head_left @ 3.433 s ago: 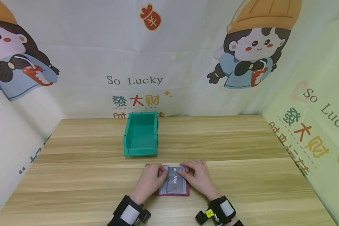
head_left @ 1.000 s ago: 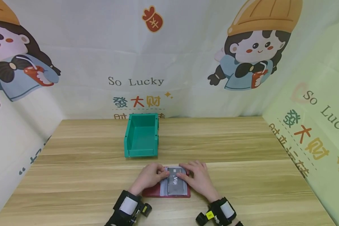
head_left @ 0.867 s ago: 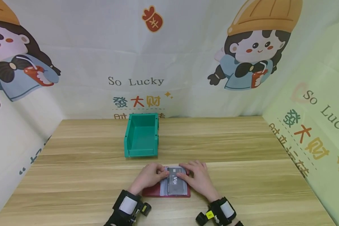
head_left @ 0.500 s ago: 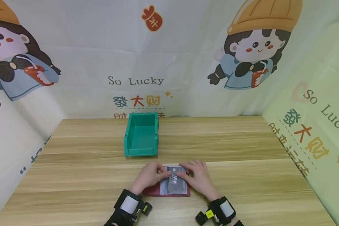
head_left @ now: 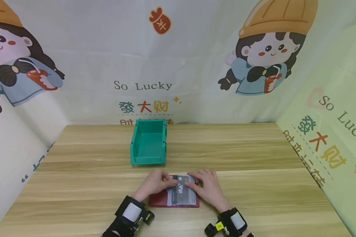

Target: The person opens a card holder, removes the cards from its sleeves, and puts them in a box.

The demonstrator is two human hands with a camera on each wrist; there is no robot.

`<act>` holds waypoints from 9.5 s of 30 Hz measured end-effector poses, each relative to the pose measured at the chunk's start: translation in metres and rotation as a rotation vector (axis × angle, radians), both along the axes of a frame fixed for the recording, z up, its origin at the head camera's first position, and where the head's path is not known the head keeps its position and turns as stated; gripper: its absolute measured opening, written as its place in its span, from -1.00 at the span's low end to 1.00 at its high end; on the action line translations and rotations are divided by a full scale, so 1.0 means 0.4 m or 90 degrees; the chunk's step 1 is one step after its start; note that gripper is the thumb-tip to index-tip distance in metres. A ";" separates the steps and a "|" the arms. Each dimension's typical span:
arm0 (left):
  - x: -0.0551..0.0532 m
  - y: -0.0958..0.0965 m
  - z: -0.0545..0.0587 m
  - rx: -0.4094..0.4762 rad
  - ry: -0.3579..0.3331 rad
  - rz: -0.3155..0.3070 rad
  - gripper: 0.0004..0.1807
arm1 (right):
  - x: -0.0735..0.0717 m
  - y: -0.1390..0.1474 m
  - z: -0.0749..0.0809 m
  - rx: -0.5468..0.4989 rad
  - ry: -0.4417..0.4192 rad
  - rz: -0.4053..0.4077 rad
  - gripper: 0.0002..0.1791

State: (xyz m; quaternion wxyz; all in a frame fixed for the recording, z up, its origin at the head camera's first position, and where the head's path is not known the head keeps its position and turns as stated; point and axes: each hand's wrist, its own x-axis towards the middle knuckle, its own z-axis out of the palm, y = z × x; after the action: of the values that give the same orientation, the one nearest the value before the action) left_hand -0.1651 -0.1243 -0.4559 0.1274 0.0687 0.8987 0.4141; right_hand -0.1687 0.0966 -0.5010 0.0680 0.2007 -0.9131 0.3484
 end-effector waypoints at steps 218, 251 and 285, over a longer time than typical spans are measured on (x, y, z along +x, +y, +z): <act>0.077 0.079 -0.026 -0.004 0.078 0.051 -0.48 | -0.003 0.032 -0.022 -0.244 0.058 0.242 -0.66; 0.057 -0.059 0.021 -0.026 -0.008 0.138 -0.66 | 0.003 0.010 0.001 -0.045 0.009 0.030 -0.56; 0.069 0.023 0.001 -0.102 0.193 0.020 -0.95 | -0.001 0.008 -0.007 -0.057 0.006 0.029 -0.59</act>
State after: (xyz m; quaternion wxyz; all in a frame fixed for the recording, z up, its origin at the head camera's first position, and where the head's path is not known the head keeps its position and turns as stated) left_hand -0.1376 -0.1150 -0.4553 -0.0110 0.1059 0.9387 0.3278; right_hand -0.1690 0.0996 -0.5036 0.0733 0.2195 -0.8917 0.3891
